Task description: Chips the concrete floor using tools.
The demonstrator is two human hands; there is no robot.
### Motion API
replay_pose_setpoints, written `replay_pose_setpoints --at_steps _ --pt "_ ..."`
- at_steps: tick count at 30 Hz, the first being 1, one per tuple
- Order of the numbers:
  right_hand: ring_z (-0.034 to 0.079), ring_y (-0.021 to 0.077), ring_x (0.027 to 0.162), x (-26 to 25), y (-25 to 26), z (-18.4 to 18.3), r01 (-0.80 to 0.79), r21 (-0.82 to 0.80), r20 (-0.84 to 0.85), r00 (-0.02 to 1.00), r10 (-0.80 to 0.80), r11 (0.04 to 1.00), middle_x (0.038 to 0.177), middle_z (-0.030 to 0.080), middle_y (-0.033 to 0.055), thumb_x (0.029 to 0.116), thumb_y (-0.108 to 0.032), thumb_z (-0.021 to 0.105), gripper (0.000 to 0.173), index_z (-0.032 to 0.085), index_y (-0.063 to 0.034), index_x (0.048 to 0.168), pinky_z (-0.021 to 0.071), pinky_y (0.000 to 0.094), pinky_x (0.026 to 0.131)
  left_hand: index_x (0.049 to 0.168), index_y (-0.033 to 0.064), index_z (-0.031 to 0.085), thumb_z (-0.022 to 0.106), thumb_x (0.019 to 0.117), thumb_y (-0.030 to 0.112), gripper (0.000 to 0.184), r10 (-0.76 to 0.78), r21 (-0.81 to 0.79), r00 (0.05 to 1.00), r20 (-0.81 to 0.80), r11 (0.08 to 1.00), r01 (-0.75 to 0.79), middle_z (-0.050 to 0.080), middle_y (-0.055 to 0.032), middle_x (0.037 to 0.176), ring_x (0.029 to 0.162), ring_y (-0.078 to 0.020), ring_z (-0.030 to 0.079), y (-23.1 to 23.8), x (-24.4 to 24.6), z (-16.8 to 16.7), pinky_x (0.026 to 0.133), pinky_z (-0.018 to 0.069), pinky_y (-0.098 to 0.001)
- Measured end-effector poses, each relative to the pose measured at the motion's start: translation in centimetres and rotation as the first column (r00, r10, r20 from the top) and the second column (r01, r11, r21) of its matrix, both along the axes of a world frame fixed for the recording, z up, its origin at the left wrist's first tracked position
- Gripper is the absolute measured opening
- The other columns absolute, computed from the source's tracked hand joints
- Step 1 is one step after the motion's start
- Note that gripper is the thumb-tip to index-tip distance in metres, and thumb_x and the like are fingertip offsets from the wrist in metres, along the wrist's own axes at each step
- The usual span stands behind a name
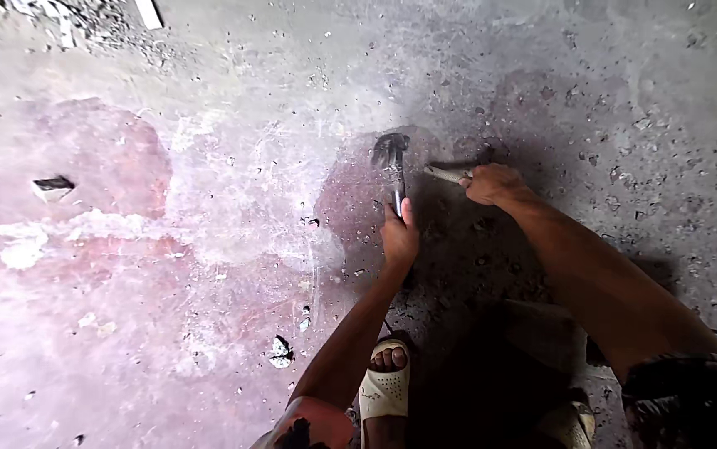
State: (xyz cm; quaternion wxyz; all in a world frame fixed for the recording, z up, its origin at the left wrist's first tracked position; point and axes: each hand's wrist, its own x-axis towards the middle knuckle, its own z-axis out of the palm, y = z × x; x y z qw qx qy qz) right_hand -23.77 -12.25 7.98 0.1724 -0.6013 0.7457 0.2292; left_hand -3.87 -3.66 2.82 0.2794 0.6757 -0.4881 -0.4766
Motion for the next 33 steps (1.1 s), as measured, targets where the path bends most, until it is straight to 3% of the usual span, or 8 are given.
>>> replay_pose_setpoints --at_steps 3,9,13,17,20,23,26,33 --pt "0.066 0.0459 0.113 -0.2 0.0 -0.2 -0.016 0.0 -0.011 1.0 0.016 1.0 0.114 0.069 0.0268 0.1079 -0.048 0.042 0.054 0.068 -0.0005 0.107 0.0502 0.0685 0.085 0.115 -0.0003 0.059 0.026 0.1109 0.054 0.064 -0.142 0.176 0.99 0.011 0.975 0.138 0.064 -0.0162 0.084 0.066 -0.0281 0.067 -2.8 0.0 -0.1 0.064 0.0583 -0.0483" --pt "0.064 0.045 0.119 -0.5 -0.5 -0.1 -0.021 0.032 -0.003 1.0 0.021 0.999 0.121 0.068 0.0258 0.1081 -0.049 0.042 0.053 0.069 -0.0035 0.118 0.0495 0.0689 0.091 0.113 0.0112 0.048 0.027 0.1071 0.063 0.056 0.098 -0.071 0.968 -0.232 0.991 -0.118 0.041 -0.0068 0.056 0.039 -0.0234 0.045 0.8 0.6 1.7 0.038 0.0441 -0.0404" --pt "0.065 0.0459 0.116 0.4 -0.8 0.5 -0.05 0.027 -0.029 0.998 0.05 0.998 0.117 0.068 0.0275 0.1083 -0.048 0.042 0.055 0.068 -0.0003 0.112 0.0496 0.0686 0.088 0.127 -0.0021 0.057 0.03 0.1118 0.048 0.06 -0.146 0.145 0.988 0.045 0.98 0.138 0.069 -0.0227 0.097 0.091 -0.036 0.071 -2.4 -0.3 -0.5 0.082 0.0564 -0.056" --pt "0.065 0.0458 0.114 0.6 -1.3 0.7 -0.072 0.029 -0.053 0.996 0.074 0.997 0.113 0.069 0.0272 0.1077 -0.047 0.043 0.053 0.068 -0.0008 0.108 0.0497 0.0684 0.086 0.105 0.0043 0.054 0.027 0.1103 0.055 0.058 0.047 0.114 0.987 -0.152 0.993 -0.03 0.051 -0.008 0.065 0.049 -0.0226 0.055 -3.5 1.1 0.7 0.05 0.0533 -0.0433" --pt "0.066 0.046 0.113 0.3 -1.4 0.5 -0.083 0.037 -0.06 0.995 0.085 0.996 0.113 0.069 0.027 0.1079 -0.048 0.043 0.053 0.069 -0.0013 0.109 0.0499 0.0686 0.086 0.11 0.0054 0.055 0.032 0.1113 0.049 0.05 0.19 -0.029 0.965 -0.182 0.98 -0.199 0.05 -0.0049 0.064 0.05 -0.0207 0.055 -1.9 0.4 0.4 0.051 0.0534 -0.0427" --pt "0.066 0.0456 0.113 0.6 -1.3 0.6 -0.099 0.036 -0.079 0.992 0.102 0.994 0.113 0.069 0.0271 0.108 -0.047 0.043 0.054 0.068 -0.0004 0.106 0.0501 0.0678 0.085 0.118 -0.0023 0.059 0.031 0.1118 0.048 0.058 -0.056 0.118 0.998 -0.034 0.991 0.06 0.065 -0.0199 0.087 0.078 -0.033 0.068 -2.2 0.1 -0.7 0.073 0.0562 -0.0537" --pt "0.065 0.0462 0.115 0.4 -0.8 0.6 -0.078 0.027 -0.084 0.993 0.08 0.997 0.115 0.069 0.0276 0.1084 -0.048 0.042 0.055 0.069 -0.0005 0.109 0.0499 0.0687 0.087 0.111 0.0016 0.057 0.026 0.1102 0.056 0.063 -0.129 0.238 0.987 -0.091 0.96 0.147 0.059 -0.0145 0.078 0.058 -0.0262 0.062 -3.3 1.4 -0.7 0.056 0.0559 -0.0455" --pt "0.06 0.0392 0.097 -3.2 5.0 -4.5 0.491 0.036 0.529 0.73 -0.433 0.871 0.108 0.062 0.0297 0.115 -0.039 0.029 0.06 0.062 0.0098 0.119 0.046 0.0601 0.089 0.104 0.0031 0.052 0.027 0.108 0.061 0.064 0.1 0.327 0.958 -0.267 0.945 -0.007 0.046 -0.0065 0.06 0.041 -0.0196 0.048 3.3 5.9 -3.3 0.042 0.0499 -0.0377"
